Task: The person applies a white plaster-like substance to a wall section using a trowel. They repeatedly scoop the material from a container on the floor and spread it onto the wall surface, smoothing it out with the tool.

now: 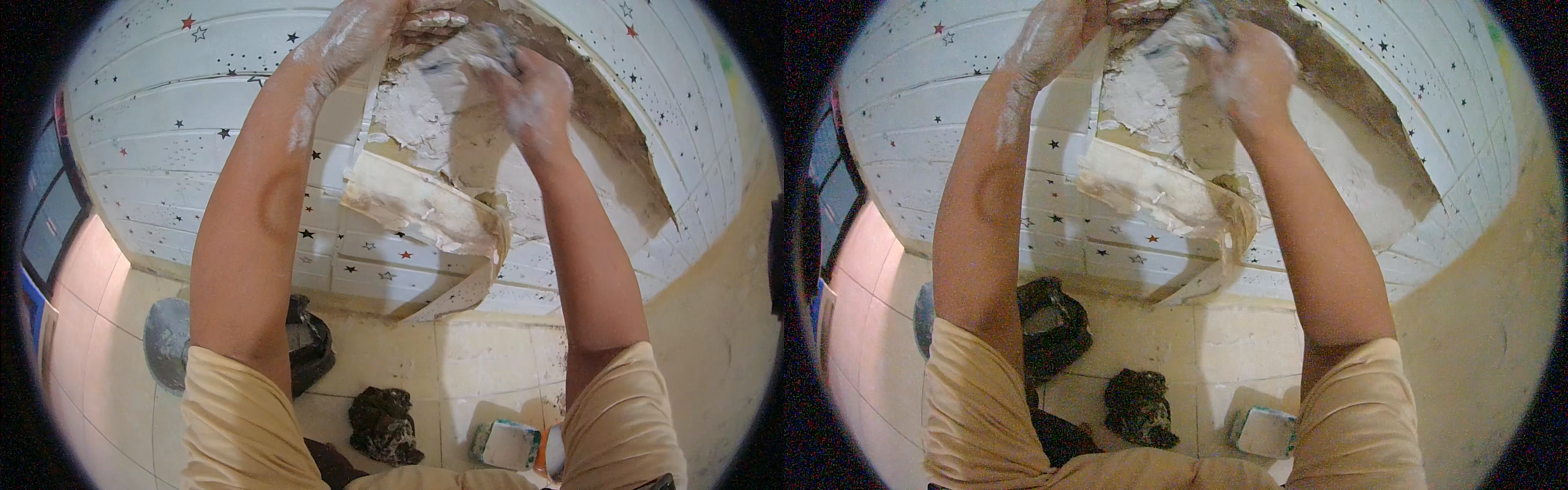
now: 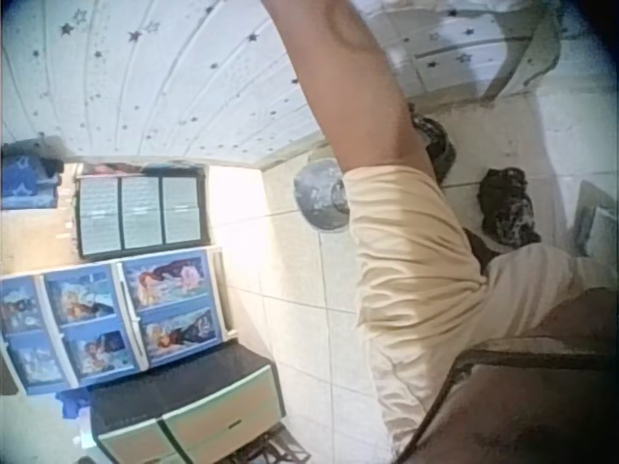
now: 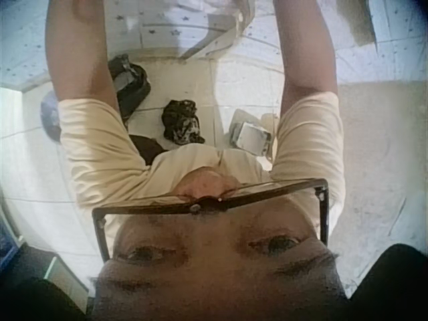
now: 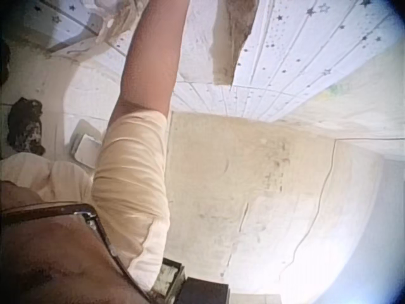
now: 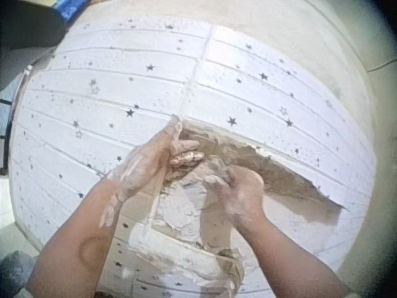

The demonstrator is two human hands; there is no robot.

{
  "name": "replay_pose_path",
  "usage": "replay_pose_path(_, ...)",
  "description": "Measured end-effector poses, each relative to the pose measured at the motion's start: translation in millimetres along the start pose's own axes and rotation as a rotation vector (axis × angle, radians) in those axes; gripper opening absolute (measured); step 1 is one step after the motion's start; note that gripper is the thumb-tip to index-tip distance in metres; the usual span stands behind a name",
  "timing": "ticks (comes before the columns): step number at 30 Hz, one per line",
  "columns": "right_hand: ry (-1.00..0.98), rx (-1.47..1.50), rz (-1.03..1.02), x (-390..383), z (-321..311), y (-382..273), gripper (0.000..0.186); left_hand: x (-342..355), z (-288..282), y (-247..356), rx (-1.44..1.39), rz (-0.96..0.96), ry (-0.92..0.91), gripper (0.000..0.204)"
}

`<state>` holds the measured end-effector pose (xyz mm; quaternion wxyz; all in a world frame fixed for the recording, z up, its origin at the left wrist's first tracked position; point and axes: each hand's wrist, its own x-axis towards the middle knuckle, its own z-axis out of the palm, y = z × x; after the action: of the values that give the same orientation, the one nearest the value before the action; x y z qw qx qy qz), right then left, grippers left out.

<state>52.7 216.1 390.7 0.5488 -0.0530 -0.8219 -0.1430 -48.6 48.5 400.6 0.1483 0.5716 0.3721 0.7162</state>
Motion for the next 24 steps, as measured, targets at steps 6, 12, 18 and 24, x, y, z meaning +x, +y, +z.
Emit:
replay_pose_path(6, -0.068, 0.687, 0.266, -30, -12, -34, 0.012, 12, -37, -1, -0.034, 0.062, -0.048, 0.069)
replay_pose_path(12, 0.065, 0.204, 0.062, -10, 21, -26, 0.016, 17, -32, -5, 0.051, 0.195, -0.093, 0.072)
replay_pose_path(18, 0.028, 0.18, 0.142, -24, -30, -15, 0.018, 20, -37, -25, -0.124, 0.075, -0.077, 0.074)
replay_pose_path(24, 0.04, 0.231, 0.023, -31, 18, -31, 0.012, 19, -32, -23, -0.086, 0.179, -0.054, 0.073)
